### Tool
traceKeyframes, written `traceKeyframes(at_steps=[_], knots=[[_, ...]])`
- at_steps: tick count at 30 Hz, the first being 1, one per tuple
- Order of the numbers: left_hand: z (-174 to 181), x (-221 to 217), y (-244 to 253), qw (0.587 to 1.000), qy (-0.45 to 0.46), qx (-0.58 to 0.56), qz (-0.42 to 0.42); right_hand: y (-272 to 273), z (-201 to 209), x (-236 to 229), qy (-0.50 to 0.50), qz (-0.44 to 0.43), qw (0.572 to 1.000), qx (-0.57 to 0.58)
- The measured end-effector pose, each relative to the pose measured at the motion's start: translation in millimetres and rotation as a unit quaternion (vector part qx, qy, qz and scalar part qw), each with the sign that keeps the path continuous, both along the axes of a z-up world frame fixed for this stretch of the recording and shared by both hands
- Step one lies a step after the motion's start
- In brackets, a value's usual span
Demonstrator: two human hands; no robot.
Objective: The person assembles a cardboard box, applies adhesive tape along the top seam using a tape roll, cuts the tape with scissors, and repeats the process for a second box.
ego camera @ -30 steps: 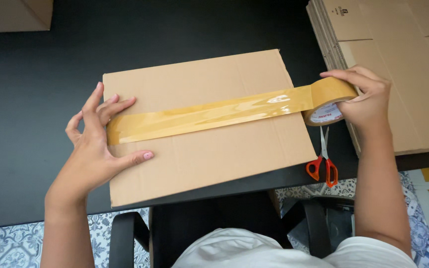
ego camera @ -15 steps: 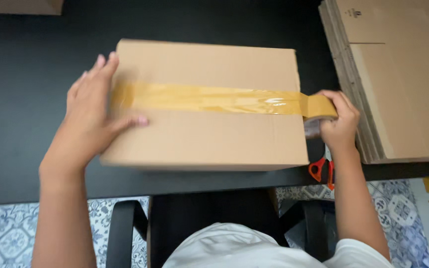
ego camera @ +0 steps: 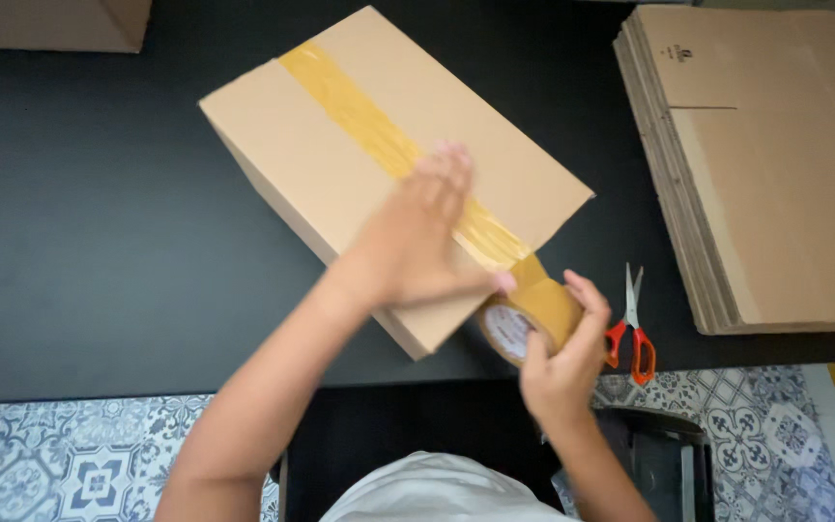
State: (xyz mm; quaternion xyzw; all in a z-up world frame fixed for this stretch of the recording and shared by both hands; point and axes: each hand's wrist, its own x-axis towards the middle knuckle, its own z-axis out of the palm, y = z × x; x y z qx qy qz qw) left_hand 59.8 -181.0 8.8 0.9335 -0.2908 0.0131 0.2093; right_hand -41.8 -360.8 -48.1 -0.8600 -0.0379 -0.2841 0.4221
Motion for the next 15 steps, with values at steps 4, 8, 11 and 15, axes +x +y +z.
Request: traceKeyframes(at_steps=[4,8,11,15], knots=[[-9,-17,-15,0.987,-0.055,0.013,-0.150,21,1,-10,-0.013,-0.010,0.999,-0.035],[-10,-10,1,0.967,-0.041,-0.014,-0.250,38,3,-26,-0.008,0.048,0.997,-0.068],[2,-28,16,0.967,-0.096,0.035,-0.234,49,-15,-26,0.005,0.136,0.990,-0.030],[-3,-57,23,0.965,-0.203,0.092,-0.138,57,-16,-15,-0.007,0.184,0.983,-0.013]])
